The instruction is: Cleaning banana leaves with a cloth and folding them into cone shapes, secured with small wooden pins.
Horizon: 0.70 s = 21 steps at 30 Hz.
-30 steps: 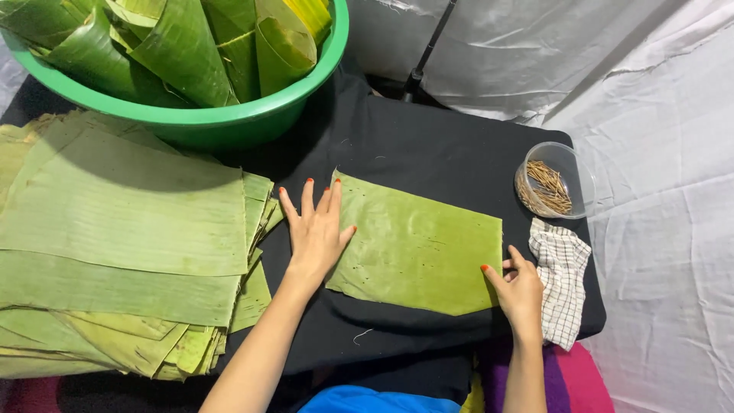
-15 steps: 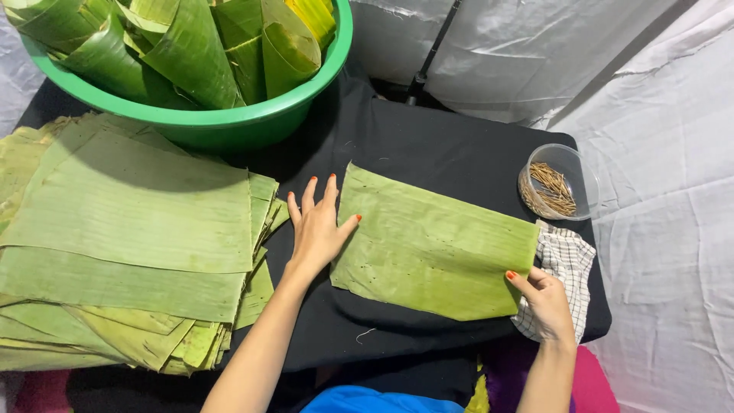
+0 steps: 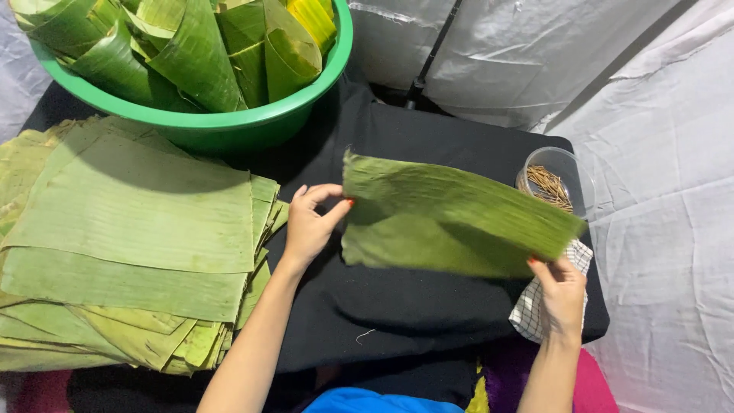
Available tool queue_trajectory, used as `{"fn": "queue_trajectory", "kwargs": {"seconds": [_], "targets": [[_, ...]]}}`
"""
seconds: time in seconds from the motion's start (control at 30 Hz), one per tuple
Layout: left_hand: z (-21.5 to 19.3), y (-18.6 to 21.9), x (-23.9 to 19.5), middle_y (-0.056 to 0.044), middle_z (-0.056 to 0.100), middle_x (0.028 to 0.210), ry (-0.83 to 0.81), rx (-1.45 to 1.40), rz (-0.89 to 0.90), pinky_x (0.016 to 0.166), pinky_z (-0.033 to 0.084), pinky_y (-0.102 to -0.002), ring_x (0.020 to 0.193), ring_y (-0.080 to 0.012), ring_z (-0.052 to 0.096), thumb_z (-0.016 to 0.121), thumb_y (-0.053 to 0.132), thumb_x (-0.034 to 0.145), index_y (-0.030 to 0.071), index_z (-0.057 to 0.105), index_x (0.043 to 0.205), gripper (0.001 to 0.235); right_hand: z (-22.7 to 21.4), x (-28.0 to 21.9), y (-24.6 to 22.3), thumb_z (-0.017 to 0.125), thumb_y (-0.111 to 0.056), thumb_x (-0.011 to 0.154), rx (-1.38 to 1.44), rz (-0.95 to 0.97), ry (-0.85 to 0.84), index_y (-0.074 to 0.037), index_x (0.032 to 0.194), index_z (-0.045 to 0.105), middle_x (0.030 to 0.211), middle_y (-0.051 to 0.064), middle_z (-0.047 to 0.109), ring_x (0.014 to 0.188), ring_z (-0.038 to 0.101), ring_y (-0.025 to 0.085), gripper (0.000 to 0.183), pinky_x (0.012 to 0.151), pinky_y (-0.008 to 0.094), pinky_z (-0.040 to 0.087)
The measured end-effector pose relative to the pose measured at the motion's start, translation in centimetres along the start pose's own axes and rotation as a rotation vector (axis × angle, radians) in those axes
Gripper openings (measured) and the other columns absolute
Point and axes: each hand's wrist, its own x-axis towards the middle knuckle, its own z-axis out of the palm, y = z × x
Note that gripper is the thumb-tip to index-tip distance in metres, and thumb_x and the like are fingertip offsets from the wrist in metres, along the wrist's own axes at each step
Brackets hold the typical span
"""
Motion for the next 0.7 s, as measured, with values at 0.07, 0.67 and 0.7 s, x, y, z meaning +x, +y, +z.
{"fn": "queue_trajectory", "kwargs": {"seconds": [0.07,0.67,0.7], "targets": [[-0.7,2.8,-0.2,0.007,0.077,0.099,0.038,-0.099,0.102,0.118,0.021,-0.051,0.11,-0.0159,0.068,0.081,0.024,0.088,0.025,0.077,0.094,0.007,-0.3,1.2,-1.2,0.071,-0.002,0.09,0.004,-0.124,0.004,-0.008,0.117,0.069,0.131,0.012,0.064,0.124,0.056,0.021,0.027,0.113,0.039,0.041],[-2.0,3.3,-0.5,0.008,0.069,0.065,-0.457,0.468,0.129,0.11,0.033,-0.044,0.09,-0.0153,0.065,0.062,0.0,0.08,0.025,0.066,0.061,0.032,-0.5,0.6,0.0,0.067,0.012,0.091,-0.495,-0.067,-0.084,-0.014,0.106,0.081,0.128,0.017,0.068,0.119,0.066,0.038,0.033,0.096,0.046,0.057],[-2.1,3.5,-0.5,0.006,0.069,0.066,-0.439,0.471,0.121,0.108,0.034,-0.043,0.089,-0.0163,0.065,0.06,0.002,0.081,0.025,0.067,0.063,0.031,-1.3,0.6,0.8,0.067,0.009,0.092,-0.576,-0.132,-0.025,-0.016,0.109,0.08,0.126,0.014,0.069,0.119,0.066,0.036,0.033,0.097,0.044,0.057]]}}
